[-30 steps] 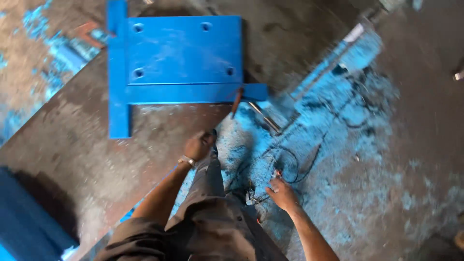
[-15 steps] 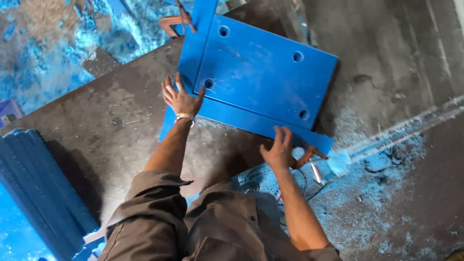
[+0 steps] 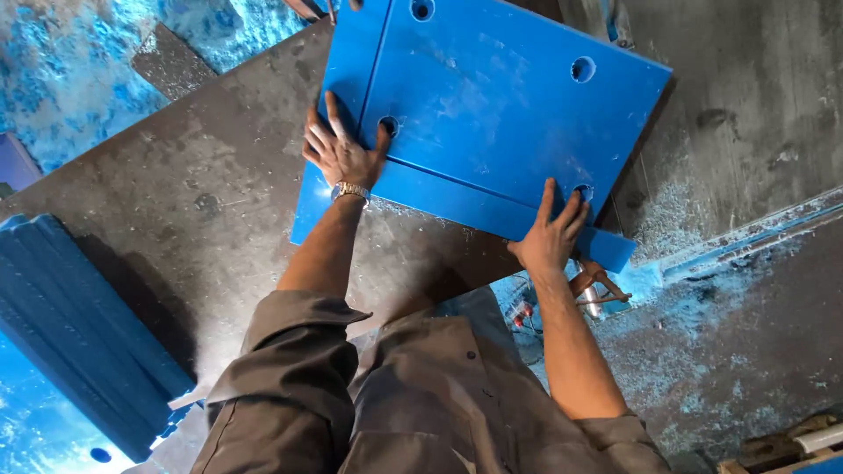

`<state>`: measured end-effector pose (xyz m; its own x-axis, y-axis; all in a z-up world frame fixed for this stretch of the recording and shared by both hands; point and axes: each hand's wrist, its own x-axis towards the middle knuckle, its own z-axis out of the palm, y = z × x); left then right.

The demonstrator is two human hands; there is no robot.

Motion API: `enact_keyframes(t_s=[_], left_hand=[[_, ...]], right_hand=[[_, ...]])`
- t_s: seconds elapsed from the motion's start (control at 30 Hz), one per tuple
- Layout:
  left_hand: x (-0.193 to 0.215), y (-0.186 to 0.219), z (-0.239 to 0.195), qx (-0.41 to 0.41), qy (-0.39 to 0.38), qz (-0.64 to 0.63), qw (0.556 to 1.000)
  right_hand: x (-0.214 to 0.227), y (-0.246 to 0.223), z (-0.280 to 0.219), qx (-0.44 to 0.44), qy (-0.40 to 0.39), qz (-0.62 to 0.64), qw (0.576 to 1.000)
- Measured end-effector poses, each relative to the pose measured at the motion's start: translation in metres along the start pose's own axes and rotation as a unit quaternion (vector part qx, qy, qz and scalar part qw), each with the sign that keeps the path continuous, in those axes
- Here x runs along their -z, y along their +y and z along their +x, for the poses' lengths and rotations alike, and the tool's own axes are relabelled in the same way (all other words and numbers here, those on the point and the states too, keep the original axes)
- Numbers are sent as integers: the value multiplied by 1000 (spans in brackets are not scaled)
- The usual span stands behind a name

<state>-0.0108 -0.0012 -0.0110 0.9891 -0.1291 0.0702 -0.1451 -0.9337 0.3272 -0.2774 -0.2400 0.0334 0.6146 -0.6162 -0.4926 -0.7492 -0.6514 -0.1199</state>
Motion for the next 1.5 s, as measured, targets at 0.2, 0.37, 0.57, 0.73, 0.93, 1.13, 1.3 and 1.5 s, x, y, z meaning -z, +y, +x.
enact_keyframes(t_s=[0.2,0.37,0.57,0.73,0.93,1.13,1.3,1.5], left_hand=[[0,0,-2,-11,-9,22,1000],[-2,3,2,-24,-17,27,999],[-3,1,2,-30,-11,43,999],[1,6,2,-19,-14,37,999],[-5,1,0,-24,-6,40,999],[-5,4,2,-23,-9,47,999],[-7,2,0,-17,-14,44,999],[-4,7,1,-4,-19,46,999]], right_hand=[[1,8,-4,69,65,-8,995],[12,7,0,40,27,-10,999],[17,4,1,30,28,-34,999],[20,3,2,44,15,-27,999],[15,6,4,44,8,-27,999],[21,3,5,25,-18,-28,999],[8,11,8,41,6,-36,998],[2,13,10,39,1,-38,998]])
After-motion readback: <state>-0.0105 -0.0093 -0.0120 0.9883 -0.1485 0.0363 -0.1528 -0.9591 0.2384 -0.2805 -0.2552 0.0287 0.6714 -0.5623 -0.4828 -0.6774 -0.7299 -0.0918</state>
